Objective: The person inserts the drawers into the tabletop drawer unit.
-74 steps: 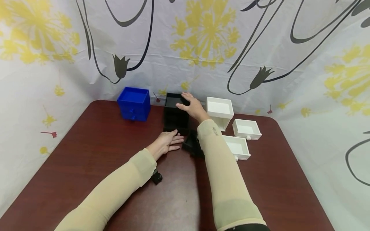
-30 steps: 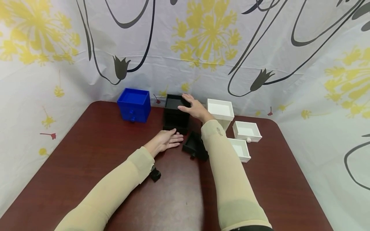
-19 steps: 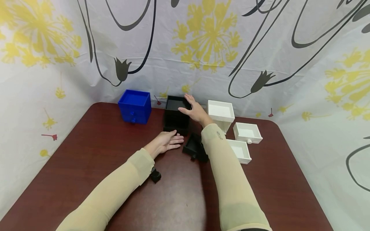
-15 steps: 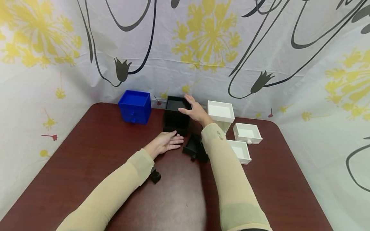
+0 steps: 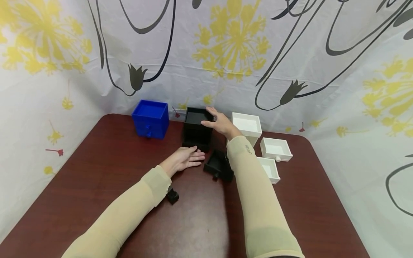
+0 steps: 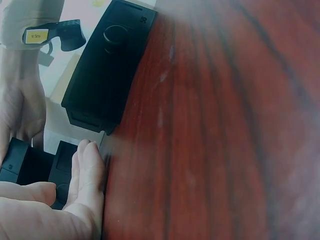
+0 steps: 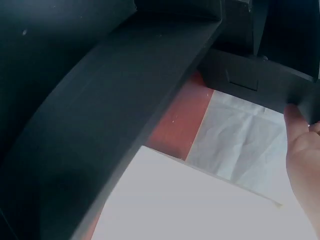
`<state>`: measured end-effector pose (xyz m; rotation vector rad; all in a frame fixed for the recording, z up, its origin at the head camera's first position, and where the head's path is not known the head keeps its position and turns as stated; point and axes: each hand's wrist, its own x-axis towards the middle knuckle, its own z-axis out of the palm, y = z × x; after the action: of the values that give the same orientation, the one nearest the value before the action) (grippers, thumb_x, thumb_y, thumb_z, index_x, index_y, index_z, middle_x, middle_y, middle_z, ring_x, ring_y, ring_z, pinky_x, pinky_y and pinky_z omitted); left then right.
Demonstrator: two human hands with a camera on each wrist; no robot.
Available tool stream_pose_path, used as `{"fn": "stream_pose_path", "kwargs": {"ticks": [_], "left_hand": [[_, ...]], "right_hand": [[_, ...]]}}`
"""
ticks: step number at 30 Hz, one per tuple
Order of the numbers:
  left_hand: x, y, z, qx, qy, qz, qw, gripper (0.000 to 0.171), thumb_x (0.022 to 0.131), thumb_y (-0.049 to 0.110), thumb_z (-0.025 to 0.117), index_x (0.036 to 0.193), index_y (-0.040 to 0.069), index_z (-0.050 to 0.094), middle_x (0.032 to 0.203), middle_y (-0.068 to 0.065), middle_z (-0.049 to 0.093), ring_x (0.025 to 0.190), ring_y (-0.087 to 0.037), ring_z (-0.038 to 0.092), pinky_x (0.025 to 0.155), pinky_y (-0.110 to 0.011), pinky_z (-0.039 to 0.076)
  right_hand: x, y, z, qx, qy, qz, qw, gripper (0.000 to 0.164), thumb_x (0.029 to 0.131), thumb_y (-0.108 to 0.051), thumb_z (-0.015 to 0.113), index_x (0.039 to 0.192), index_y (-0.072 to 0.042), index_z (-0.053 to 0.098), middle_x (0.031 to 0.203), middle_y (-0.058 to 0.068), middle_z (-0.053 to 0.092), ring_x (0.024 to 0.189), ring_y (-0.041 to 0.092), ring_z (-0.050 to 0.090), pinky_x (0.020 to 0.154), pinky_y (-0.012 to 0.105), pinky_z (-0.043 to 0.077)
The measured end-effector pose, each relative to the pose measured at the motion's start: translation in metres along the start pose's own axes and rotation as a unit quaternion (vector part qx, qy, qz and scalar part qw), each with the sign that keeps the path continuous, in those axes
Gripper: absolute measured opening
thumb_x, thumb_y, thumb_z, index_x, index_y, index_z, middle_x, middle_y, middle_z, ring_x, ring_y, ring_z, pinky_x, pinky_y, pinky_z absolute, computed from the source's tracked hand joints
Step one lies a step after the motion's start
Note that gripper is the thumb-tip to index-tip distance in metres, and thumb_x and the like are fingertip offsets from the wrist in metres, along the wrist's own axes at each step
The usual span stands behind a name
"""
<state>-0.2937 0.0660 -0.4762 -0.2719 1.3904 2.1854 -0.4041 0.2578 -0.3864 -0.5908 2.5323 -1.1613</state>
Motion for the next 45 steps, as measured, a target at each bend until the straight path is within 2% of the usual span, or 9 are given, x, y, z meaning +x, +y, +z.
{"fn": "stream_pose_path", "kwargs": {"ticks": [17, 19, 21, 24, 28, 45], "left_hand": [[0.004, 0.008, 0.004, 0.001, 0.014, -0.013, 0.9998, 0.041, 0.11, 0.025, 0.047, 0.14, -0.003, 0.05, 0.133, -0.023, 0.063, 0.124, -0.032, 0.062, 0.103, -0.046, 0.051], [0.004, 0.008, 0.004, 0.0, 0.014, -0.014, 0.9998, 0.041, 0.11, 0.024, 0.047, 0.14, -0.003, 0.05, 0.134, -0.023, 0.063, 0.125, -0.032, 0.062, 0.103, -0.046, 0.05], [0.004, 0.008, 0.004, 0.001, 0.015, -0.017, 0.9997, 0.04, 0.11, 0.024, 0.047, 0.139, -0.004, 0.05, 0.134, -0.023, 0.063, 0.125, -0.031, 0.062, 0.104, -0.046, 0.05], [0.004, 0.007, 0.004, 0.004, 0.016, -0.019, 0.9997, 0.04, 0.11, 0.024, 0.047, 0.139, -0.004, 0.051, 0.134, -0.023, 0.063, 0.125, -0.031, 0.061, 0.104, -0.045, 0.05], [0.005, 0.007, 0.004, 0.006, 0.015, -0.02, 0.9997, 0.04, 0.11, 0.023, 0.047, 0.139, -0.004, 0.05, 0.135, -0.024, 0.062, 0.126, -0.032, 0.061, 0.105, -0.044, 0.05], [0.012, 0.01, 0.005, -0.015, 0.028, -0.019, 0.9993, 0.045, 0.109, 0.023, 0.05, 0.144, -0.005, 0.047, 0.132, -0.023, 0.064, 0.124, -0.031, 0.063, 0.104, -0.04, 0.05]], "right_hand": [[0.002, 0.0, -0.001, -0.02, 0.013, -0.016, 1.0, 0.08, 0.099, -0.044, 0.065, 0.163, -0.022, 0.022, 0.171, -0.002, 0.007, 0.156, 0.015, 0.0, 0.124, 0.049, 0.014], [0.002, 0.001, -0.001, -0.014, 0.013, -0.016, 1.0, 0.08, 0.099, -0.043, 0.065, 0.163, -0.021, 0.022, 0.171, -0.002, 0.007, 0.156, 0.014, 0.0, 0.125, 0.049, 0.013], [-0.003, -0.008, -0.001, -0.011, 0.006, -0.011, 1.0, 0.079, 0.1, -0.038, 0.065, 0.163, -0.017, 0.021, 0.171, 0.002, 0.006, 0.156, 0.018, -0.001, 0.124, 0.05, 0.013], [-0.004, -0.007, 0.0, -0.008, 0.007, -0.013, 1.0, 0.079, 0.1, -0.038, 0.065, 0.163, -0.017, 0.022, 0.171, 0.002, 0.007, 0.156, 0.018, -0.001, 0.124, 0.05, 0.013], [0.0, 0.004, 0.002, -0.02, 0.016, -0.017, 1.0, 0.081, 0.099, -0.044, 0.066, 0.163, -0.021, 0.023, 0.171, -0.003, 0.009, 0.156, 0.014, 0.001, 0.124, 0.049, 0.016], [-0.002, 0.005, 0.002, -0.006, 0.023, -0.015, 1.0, 0.077, 0.1, -0.041, 0.065, 0.162, -0.022, 0.025, 0.171, -0.002, 0.007, 0.156, 0.014, 0.002, 0.124, 0.047, 0.015]]}}
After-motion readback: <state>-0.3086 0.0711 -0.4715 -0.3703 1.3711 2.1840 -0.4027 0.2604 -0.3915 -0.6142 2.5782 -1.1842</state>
